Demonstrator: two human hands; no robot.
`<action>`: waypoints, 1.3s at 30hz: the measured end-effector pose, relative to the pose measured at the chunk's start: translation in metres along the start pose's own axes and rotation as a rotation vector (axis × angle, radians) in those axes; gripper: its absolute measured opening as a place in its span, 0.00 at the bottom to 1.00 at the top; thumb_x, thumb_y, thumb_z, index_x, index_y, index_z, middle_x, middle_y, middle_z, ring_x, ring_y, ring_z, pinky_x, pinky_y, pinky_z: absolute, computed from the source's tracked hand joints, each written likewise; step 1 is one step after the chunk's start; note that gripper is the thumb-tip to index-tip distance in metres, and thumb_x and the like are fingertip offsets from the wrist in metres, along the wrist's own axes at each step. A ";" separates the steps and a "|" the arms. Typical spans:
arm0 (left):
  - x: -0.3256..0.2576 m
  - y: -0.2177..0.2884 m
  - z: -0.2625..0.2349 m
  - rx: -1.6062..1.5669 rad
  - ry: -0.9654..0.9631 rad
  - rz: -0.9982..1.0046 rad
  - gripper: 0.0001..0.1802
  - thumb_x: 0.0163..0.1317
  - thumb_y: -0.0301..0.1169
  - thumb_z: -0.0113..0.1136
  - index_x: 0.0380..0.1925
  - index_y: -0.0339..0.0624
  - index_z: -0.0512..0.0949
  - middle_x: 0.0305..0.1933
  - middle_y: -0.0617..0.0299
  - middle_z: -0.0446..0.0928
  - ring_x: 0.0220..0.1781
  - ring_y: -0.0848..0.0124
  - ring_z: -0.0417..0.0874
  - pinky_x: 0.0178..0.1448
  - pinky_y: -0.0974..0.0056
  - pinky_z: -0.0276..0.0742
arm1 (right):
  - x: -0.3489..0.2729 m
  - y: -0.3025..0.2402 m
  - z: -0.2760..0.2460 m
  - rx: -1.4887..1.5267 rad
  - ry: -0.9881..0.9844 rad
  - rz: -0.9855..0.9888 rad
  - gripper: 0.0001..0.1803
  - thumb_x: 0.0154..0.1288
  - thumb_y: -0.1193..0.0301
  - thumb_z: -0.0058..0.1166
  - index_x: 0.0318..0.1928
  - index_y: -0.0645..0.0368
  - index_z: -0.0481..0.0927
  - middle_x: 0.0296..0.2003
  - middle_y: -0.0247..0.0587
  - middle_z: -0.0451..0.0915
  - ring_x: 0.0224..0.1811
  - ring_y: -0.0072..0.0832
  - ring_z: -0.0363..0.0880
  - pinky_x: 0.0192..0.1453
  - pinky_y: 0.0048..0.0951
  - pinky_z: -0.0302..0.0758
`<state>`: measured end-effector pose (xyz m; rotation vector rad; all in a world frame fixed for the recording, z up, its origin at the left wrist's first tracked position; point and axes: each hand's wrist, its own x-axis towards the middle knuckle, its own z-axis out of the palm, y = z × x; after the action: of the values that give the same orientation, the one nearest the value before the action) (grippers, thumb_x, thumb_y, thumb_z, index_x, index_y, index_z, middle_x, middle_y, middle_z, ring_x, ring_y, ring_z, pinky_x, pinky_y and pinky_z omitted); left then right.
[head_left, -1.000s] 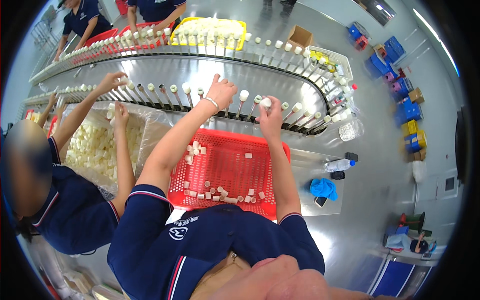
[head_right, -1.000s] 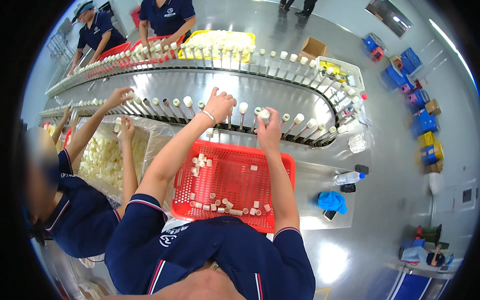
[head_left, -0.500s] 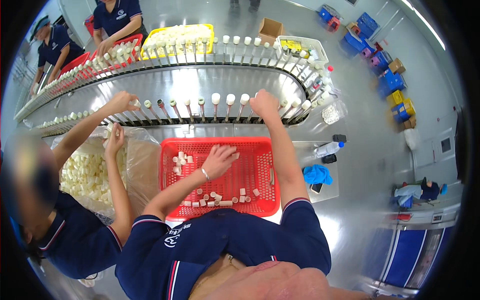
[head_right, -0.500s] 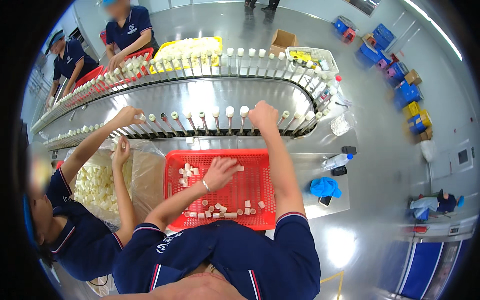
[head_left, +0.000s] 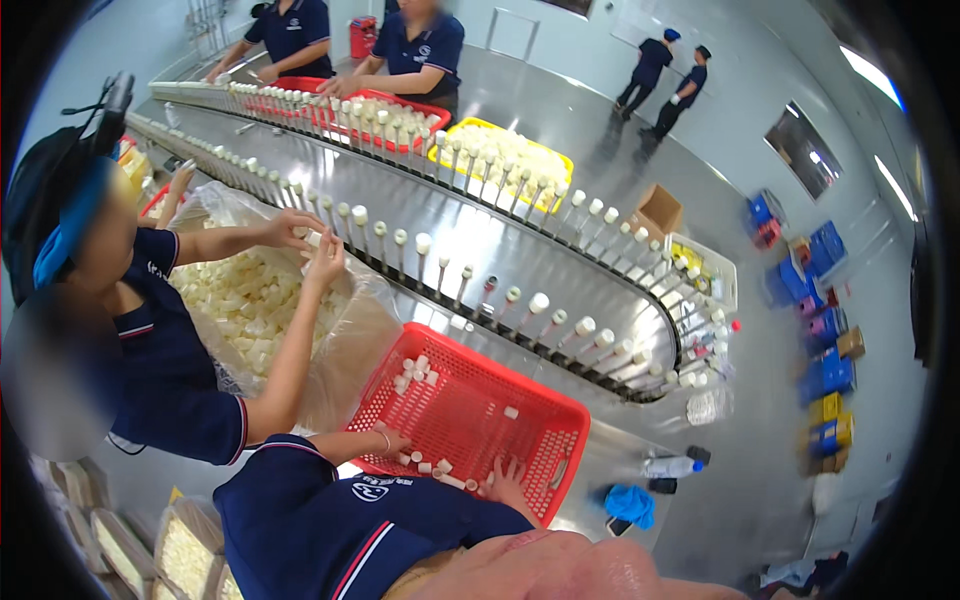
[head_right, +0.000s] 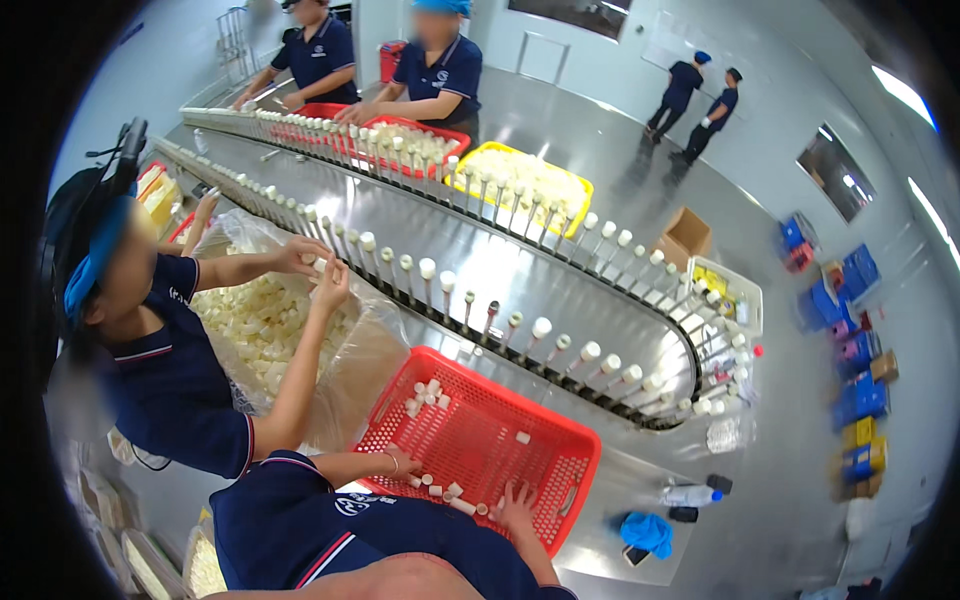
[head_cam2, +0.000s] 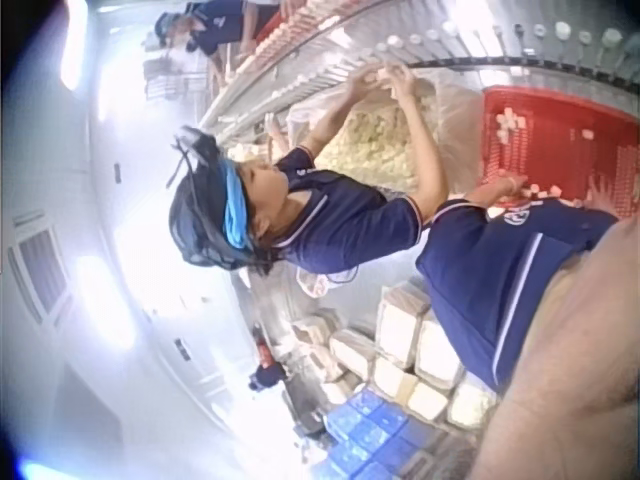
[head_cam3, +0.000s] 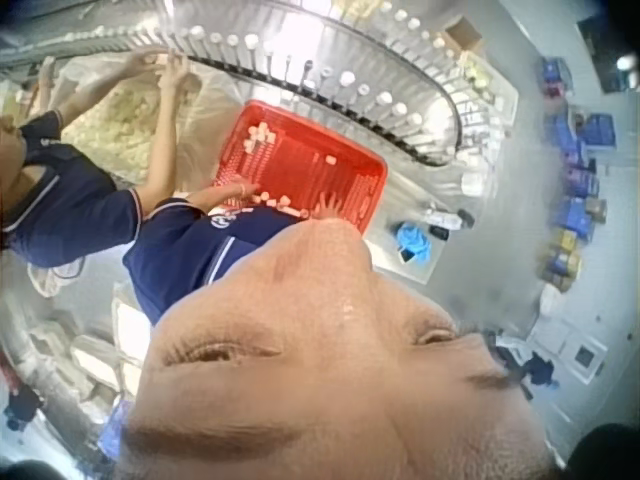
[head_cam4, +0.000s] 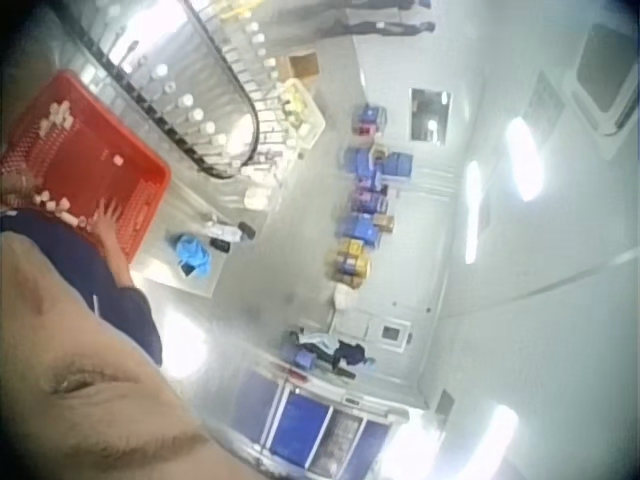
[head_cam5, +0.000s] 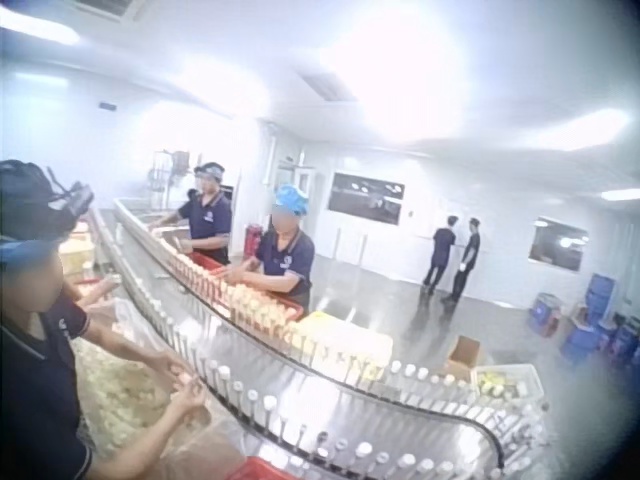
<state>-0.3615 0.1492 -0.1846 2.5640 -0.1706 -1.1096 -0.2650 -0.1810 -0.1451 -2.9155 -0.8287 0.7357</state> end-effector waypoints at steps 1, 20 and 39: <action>-0.003 -0.001 -0.002 -0.011 -0.032 -0.030 0.29 0.57 0.57 0.56 0.55 0.59 0.72 0.60 0.58 0.71 0.62 0.54 0.72 0.58 0.41 0.67 | -0.006 0.002 0.012 -0.007 -0.068 0.022 0.46 0.55 0.47 0.55 0.71 0.41 0.51 0.72 0.61 0.39 0.71 0.69 0.41 0.65 0.68 0.57; -0.064 0.070 -0.120 -1.860 0.099 0.343 0.13 0.66 0.46 0.53 0.39 0.51 0.72 0.29 0.70 0.74 0.23 0.78 0.74 0.22 0.73 0.68 | 0.056 -0.059 -0.137 1.598 -0.396 -0.093 0.18 0.62 0.73 0.57 0.52 0.65 0.74 0.38 0.36 0.80 0.36 0.23 0.80 0.41 0.24 0.78; -0.079 0.080 -0.223 -1.580 0.669 0.594 0.10 0.63 0.29 0.59 0.44 0.44 0.72 0.40 0.61 0.80 0.28 0.82 0.73 0.31 0.74 0.69 | 0.105 -0.102 -0.296 1.275 0.528 -0.494 0.15 0.58 0.77 0.60 0.46 0.63 0.75 0.37 0.33 0.79 0.40 0.17 0.75 0.45 0.22 0.73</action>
<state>-0.2522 0.1516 0.0396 1.1338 0.1006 0.0519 -0.1045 -0.0097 0.0876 -1.5440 -0.6047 0.2298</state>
